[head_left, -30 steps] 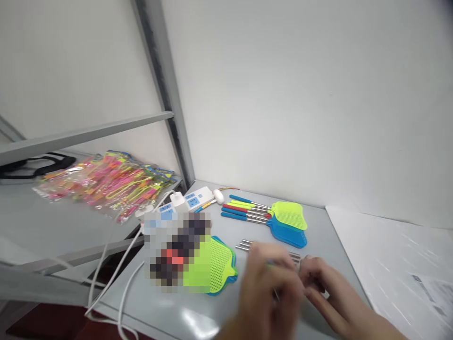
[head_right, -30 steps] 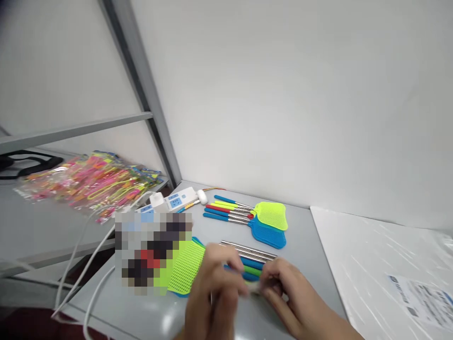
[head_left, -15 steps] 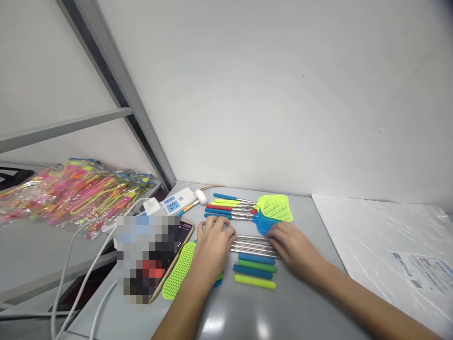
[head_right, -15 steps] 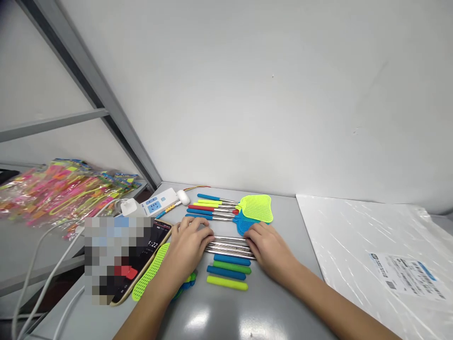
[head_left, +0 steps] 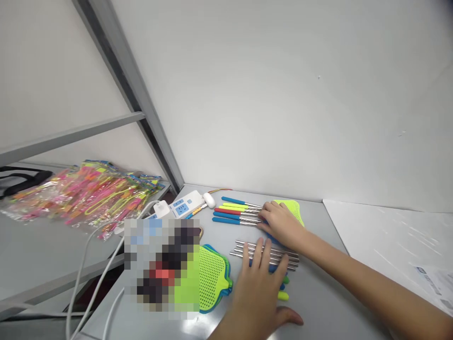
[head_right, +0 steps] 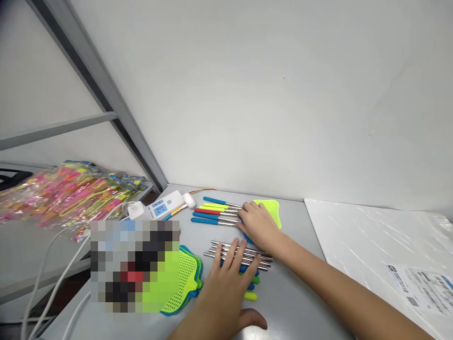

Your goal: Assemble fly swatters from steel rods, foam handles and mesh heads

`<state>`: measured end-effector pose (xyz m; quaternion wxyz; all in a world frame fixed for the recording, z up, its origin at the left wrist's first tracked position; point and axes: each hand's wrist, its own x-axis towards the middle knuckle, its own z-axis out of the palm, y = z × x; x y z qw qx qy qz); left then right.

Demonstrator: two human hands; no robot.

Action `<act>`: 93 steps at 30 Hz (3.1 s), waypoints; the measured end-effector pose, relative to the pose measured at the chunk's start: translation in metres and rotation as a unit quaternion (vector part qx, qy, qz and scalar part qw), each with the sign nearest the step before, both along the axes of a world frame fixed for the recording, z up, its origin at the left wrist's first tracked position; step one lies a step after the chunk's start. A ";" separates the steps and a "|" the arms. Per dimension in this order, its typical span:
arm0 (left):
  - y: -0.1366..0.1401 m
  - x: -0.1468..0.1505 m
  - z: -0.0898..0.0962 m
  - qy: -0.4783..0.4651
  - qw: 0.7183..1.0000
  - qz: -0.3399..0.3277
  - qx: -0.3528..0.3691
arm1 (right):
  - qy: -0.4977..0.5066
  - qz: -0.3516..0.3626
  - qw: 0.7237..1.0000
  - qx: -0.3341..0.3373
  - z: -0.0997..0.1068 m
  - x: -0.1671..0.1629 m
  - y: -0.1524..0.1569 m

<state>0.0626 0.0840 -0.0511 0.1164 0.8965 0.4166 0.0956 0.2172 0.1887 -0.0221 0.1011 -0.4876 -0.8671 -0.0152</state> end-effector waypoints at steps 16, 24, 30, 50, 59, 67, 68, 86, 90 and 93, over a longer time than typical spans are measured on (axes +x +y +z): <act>0.019 0.004 -0.014 0.017 0.996 0.005 0.090 | 0.048 -0.017 0.996 -0.069 0.045 0.039 -0.028; -0.005 -0.015 0.022 -0.180 0.955 -0.052 0.231 | 0.120 -0.057 0.987 -0.089 0.059 0.074 -0.111; -0.040 -0.019 0.045 -0.201 0.923 -0.004 0.329 | 0.144 -0.073 0.960 -0.230 0.086 0.077 -0.184; -0.120 -0.092 0.057 -0.113 0.984 0.136 0.000 | -0.111 -0.098 0.971 0.188 0.079 0.149 -0.253; -0.099 -0.090 0.046 -0.650 0.707 0.155 -0.230 | -0.143 -0.051 0.949 0.277 0.093 0.155 -0.256; -0.062 -0.019 -0.006 -0.517 0.833 0.152 -0.125 | -0.084 0.077 0.964 0.239 0.051 0.070 -0.244; -0.059 -0.020 -0.008 -0.487 0.854 0.144 -0.111 | -0.079 0.076 0.967 0.230 0.047 0.069 -0.243; -0.078 -0.030 0.024 -0.260 0.950 0.070 0.156 | -0.150 0.062 0.974 0.159 0.030 0.045 -0.242; -0.114 -0.018 0.048 -0.203 0.964 0.006 0.172 | -0.165 0.062 0.968 0.180 0.032 0.031 -0.241; -0.138 -0.010 0.056 -0.065 0.986 -0.004 0.153 | -0.170 0.106 0.956 0.216 0.037 0.019 -0.243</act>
